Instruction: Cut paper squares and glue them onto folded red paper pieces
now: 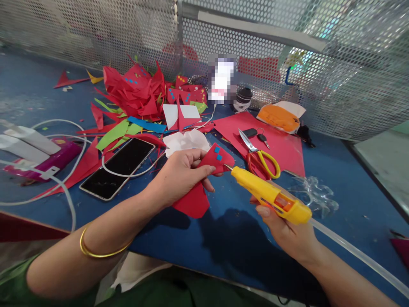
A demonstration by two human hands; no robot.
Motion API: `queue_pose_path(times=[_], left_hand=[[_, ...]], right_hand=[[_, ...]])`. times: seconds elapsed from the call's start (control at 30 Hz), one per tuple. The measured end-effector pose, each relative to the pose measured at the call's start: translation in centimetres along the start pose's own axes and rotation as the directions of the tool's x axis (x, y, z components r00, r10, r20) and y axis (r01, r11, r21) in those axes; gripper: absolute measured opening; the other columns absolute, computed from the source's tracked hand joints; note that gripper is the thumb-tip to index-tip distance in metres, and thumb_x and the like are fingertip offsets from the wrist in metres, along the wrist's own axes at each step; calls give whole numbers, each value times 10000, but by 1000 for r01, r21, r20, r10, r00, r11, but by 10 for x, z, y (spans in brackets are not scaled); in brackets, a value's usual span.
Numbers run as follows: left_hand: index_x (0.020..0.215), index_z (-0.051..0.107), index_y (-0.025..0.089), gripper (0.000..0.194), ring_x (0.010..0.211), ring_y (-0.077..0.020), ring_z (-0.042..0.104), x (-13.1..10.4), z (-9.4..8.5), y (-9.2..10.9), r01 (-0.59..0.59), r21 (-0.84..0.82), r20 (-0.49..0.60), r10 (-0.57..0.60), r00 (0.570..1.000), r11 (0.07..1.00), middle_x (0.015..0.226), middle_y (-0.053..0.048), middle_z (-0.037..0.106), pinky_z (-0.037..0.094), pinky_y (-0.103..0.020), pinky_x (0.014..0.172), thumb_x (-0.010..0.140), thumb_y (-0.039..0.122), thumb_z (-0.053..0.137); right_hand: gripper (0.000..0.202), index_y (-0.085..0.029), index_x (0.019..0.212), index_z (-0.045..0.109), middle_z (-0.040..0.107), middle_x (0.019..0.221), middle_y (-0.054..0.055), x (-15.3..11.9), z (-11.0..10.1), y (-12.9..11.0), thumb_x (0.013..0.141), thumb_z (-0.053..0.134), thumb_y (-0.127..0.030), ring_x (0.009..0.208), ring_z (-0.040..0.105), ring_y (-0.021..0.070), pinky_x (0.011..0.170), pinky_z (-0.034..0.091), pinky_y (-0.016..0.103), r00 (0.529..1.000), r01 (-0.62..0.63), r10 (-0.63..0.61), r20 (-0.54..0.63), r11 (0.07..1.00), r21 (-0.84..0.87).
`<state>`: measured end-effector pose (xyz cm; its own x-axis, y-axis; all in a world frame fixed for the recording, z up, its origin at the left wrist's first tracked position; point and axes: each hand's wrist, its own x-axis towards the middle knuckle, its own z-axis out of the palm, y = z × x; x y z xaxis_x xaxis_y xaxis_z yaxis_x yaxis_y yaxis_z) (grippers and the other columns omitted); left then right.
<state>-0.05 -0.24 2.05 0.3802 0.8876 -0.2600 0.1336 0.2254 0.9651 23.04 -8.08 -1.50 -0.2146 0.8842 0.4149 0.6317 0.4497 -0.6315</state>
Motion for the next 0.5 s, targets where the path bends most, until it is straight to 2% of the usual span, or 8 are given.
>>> queue_pose_path(times=[0.1,0.17,0.3,0.5], left_hand=[[907,671,157,75,392,-77,576,0,0,0,4,-9,-3,-4,1000,1000,593,14,694,414,-158,400,894,176,600],[906,671,159,70,399,-81,583,1,0,0,8,-16,-4,-8,1000,1000,591,13,694,414,-159,402,890,178,605],[900,662,158,59,442,-103,622,1,1,0,12,-30,-5,-12,1000,999,581,6,692,431,-169,427,878,178,611],[921,667,156,102,499,-122,660,1,0,-3,-8,-29,-10,8,1000,1000,716,-30,746,435,-187,430,848,227,652]], right_hand=[[219,-218,819,611,628,754,6,0,0,-1,938,579,-398,616,601,125,520,473,234,999,-43,42,31,998,50],[229,-217,858,637,633,750,5,-1,0,-1,942,569,-419,580,587,117,504,483,230,994,-101,93,57,984,149],[278,-212,896,656,658,760,23,0,0,-1,957,526,-449,577,589,129,512,512,252,986,-153,164,-2,924,351],[293,-206,852,669,628,668,10,4,-1,0,959,525,-437,557,584,131,499,497,250,983,-160,181,-29,923,349]])
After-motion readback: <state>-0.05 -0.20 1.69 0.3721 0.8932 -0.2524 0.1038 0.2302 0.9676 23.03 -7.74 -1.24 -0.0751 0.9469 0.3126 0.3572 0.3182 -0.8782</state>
